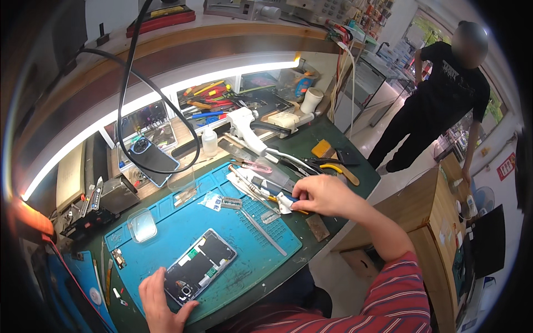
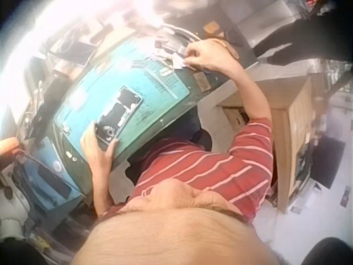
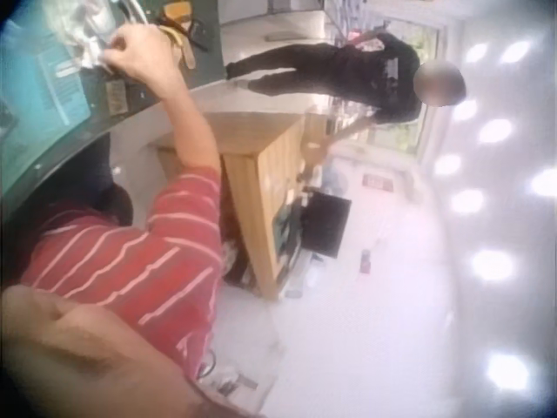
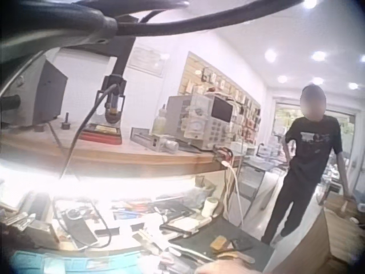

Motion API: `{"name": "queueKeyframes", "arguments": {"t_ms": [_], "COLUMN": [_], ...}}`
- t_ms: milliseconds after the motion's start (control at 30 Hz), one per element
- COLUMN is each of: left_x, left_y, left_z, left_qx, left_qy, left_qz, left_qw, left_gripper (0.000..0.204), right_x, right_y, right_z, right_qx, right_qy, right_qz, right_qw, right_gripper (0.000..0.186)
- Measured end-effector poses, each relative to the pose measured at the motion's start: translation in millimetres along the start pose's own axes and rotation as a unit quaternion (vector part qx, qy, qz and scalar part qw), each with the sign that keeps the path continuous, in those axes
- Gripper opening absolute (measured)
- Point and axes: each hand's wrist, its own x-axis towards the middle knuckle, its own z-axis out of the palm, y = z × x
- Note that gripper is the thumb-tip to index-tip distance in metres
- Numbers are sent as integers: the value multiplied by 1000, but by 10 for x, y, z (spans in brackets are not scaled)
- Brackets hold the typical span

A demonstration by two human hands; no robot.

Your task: The person removes the back cover of a smartphone, then uses a screwdriver and tweezers to detach internal components and adhesive strips. The person handles the phone and small parts throughout the process.

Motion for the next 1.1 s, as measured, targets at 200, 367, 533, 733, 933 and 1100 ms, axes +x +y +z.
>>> {"name": "queueKeyframes", "arguments": {"t_ms": [200,367,533,733,933,1100], "left_x": [9,146,-21,-2,21,10], "left_y": [10,128,-6,26,65,31], "left_z": [5,-59,5,-9,7,15], "left_qx": [19,70,31,24,18,14], "left_qy": [0,40,9,8,11,21], "left_qz": [14,66,35,17,9,22], "left_qw": [1000,995,999,1000,1000,999], "left_gripper": [107,60,107,105,103,104], "right_x": [-113,-187,-375,-223,128,265], "right_y": [224,308,55,-132,-89,-94], "right_z": [84,-124,86,443,417,283], "right_qx": [35,53,42,-107,-73,-113], "right_qy": [164,229,124,207,218,250], "right_qz": [8,33,-88,-130,-178,-220], "right_qw": [986,971,988,964,957,936], "right_gripper": [24,19,18,23,21,13]}}
